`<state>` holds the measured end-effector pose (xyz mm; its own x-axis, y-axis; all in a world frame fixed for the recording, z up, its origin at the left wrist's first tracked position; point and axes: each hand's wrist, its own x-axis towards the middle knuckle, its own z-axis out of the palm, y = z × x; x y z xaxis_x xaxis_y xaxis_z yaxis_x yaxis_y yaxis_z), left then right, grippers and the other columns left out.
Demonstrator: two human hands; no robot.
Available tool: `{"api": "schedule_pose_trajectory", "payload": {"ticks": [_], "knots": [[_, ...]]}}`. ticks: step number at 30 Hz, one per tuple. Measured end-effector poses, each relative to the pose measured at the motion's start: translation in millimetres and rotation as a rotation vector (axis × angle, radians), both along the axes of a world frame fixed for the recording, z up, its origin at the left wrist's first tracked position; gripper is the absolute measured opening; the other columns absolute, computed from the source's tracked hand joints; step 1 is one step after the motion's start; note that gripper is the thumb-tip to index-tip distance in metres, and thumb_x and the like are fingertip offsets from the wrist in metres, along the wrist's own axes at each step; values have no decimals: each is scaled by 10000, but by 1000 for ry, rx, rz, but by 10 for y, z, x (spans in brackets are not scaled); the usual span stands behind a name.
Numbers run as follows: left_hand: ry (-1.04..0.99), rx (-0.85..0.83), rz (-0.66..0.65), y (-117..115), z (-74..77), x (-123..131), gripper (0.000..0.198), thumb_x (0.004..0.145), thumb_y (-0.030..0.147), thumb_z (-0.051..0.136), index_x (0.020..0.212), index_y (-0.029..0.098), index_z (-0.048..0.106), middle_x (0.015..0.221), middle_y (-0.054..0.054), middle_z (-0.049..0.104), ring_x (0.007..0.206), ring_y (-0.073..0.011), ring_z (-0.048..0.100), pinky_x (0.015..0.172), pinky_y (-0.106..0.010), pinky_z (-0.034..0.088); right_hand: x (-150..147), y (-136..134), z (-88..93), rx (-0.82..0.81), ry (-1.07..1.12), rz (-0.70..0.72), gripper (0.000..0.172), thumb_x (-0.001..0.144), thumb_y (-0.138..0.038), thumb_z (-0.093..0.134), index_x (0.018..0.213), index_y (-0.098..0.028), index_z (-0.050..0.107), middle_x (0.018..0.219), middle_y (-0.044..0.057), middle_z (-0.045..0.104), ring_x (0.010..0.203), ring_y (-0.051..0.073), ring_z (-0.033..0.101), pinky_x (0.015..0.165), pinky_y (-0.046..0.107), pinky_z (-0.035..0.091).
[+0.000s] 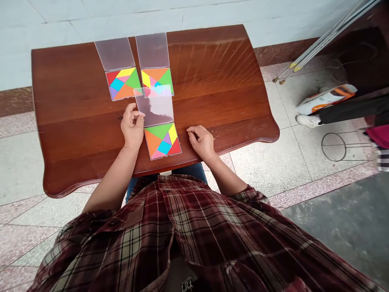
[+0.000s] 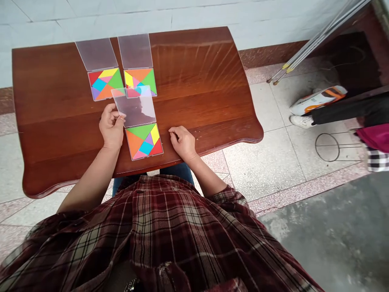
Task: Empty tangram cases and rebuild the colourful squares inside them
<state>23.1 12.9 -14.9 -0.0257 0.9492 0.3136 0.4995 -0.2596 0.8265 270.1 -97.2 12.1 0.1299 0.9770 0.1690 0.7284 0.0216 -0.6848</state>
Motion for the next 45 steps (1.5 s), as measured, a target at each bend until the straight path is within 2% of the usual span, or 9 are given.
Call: {"api": "schedule_pose_trajectory", "payload": {"ticks": [8,13,20,23,28,32,36,40,45], "knots": [[-119,-20,-6,22,-55,6,263,972,380,510,1212,293,570,922,-9,704,791,-141,677,782,-313,596,-21,30,-12,32,-28,2,231,910,-231,479,943,-218,708,969,65,726,909,210,666,839,336,519],[-251,19,-63,39,-109,15,260,898,393,612,1115,251,600,856,7,704,755,-127,676,735,-268,576,-6,25,-69,72,-41,12,222,908,-223,487,941,-217,706,938,56,726,878,193,665,806,304,516],[-119,-9,-71,7,-4,44,194,825,247,619,1018,235,625,788,34,696,637,-118,618,663,-263,537,-11,42,-97,91,-71,28,227,919,-229,484,951,-220,708,961,61,731,896,197,675,799,303,522],[-98,-20,-52,11,12,56,195,824,198,583,1011,235,626,762,37,677,667,-132,629,670,-265,523,-27,45,-104,84,-111,40,238,938,-251,474,990,-217,703,980,71,732,905,207,672,802,311,519],[-131,33,-8,39,-43,45,194,855,231,571,1043,231,620,781,28,662,709,-135,626,716,-264,516,-111,-36,-120,122,-108,161,256,976,-297,459,1023,-200,690,987,91,730,888,214,667,805,324,519],[-165,71,38,49,-77,46,159,886,278,556,1030,239,611,779,24,649,727,-139,620,733,-266,510,-202,-199,-133,123,-32,303,232,984,-337,500,1062,-212,679,890,58,710,817,182,659,773,295,525],[-162,67,36,54,-71,46,149,901,311,554,1022,245,611,799,15,658,742,-146,621,755,-282,513,-228,-306,-154,173,-15,436,204,975,-332,539,1031,-213,695,964,69,712,842,172,662,780,286,538],[-145,44,15,63,-53,33,176,898,325,564,1041,238,614,800,11,663,741,-148,621,753,-284,521,-189,-314,-177,209,-33,482,186,970,-255,528,1022,-210,701,993,83,704,907,185,660,829,306,546],[-104,32,-51,57,-18,28,201,883,307,579,1064,233,630,839,4,697,742,-146,636,754,-273,538,-178,-303,-208,233,-49,463,197,977,-226,500,970,-215,697,954,74,695,872,178,651,806,303,545]]}}
